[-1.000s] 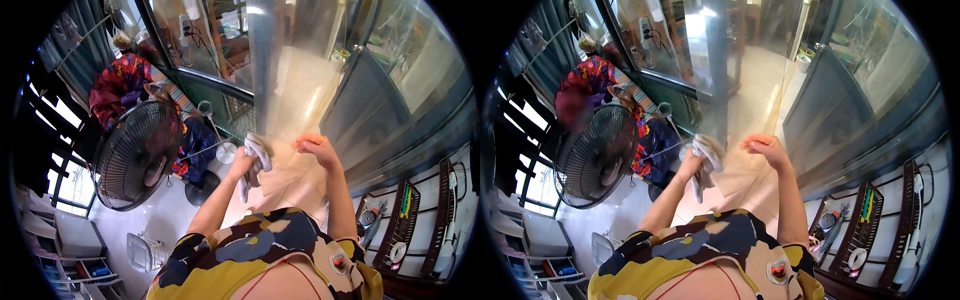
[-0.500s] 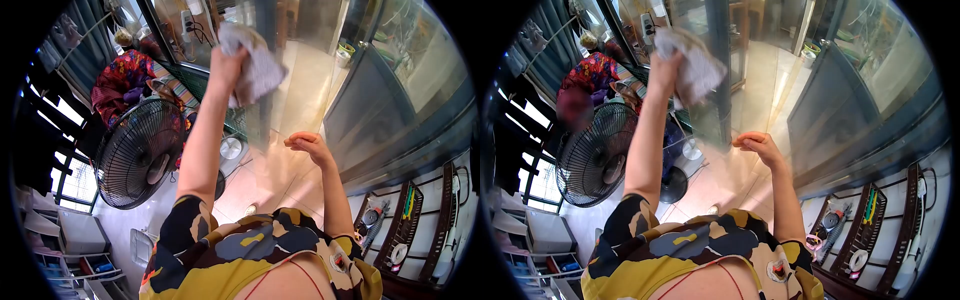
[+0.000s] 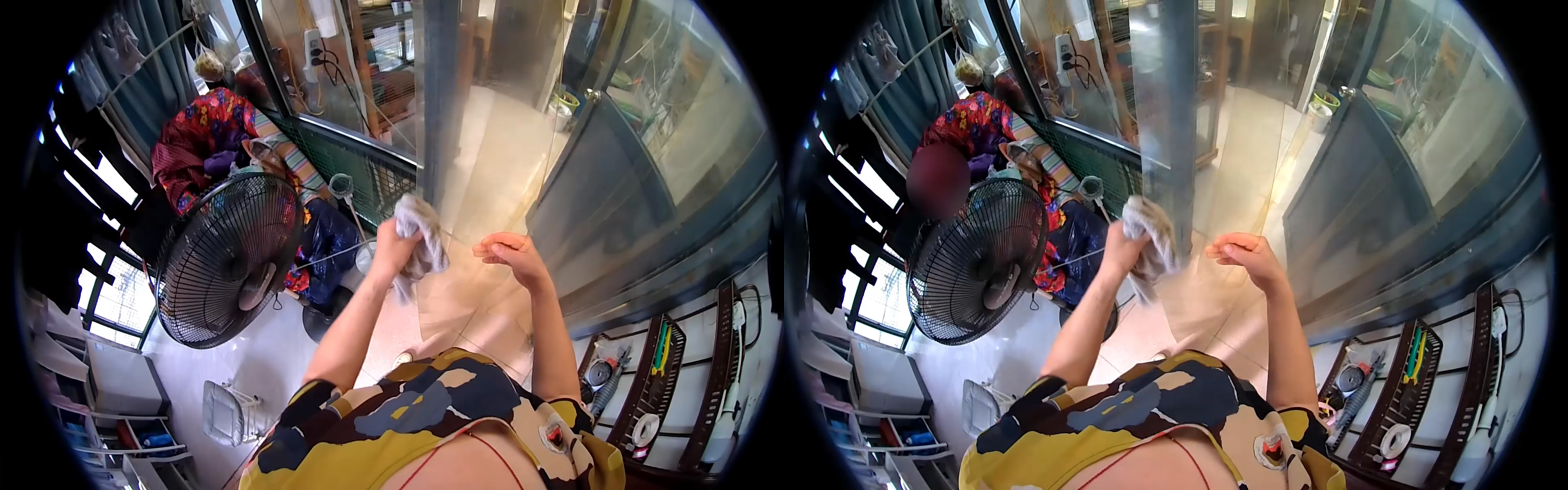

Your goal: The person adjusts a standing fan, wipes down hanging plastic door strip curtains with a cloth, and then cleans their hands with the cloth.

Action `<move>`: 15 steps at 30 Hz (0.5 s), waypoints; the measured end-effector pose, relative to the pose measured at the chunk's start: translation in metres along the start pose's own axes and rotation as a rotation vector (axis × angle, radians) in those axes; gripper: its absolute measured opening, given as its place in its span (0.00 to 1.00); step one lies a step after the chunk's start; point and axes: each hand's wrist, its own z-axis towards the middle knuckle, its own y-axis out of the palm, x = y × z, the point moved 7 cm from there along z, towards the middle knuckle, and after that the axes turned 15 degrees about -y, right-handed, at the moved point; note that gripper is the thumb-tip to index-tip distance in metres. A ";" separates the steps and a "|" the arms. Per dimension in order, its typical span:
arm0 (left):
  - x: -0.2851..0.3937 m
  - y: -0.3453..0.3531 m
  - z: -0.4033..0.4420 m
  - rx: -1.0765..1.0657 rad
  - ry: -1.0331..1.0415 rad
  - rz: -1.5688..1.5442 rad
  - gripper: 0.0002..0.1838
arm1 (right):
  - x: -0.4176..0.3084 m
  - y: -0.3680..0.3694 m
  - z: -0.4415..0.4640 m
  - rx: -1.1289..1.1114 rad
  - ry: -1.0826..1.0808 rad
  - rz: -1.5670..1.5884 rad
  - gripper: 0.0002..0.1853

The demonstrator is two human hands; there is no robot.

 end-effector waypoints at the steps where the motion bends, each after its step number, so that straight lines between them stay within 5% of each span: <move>1: 0.012 0.000 0.010 -0.041 -0.004 -0.024 0.08 | -0.002 0.002 -0.003 -0.002 0.002 0.001 0.12; 9: 0.223 -0.028 0.084 -0.068 0.300 -0.277 0.10 | -0.004 0.014 0.000 -0.023 -0.036 -0.011 0.09; 15: 0.188 -0.019 0.085 -0.201 0.134 -0.136 0.11 | 0.008 0.015 0.001 -0.018 -0.040 0.002 0.10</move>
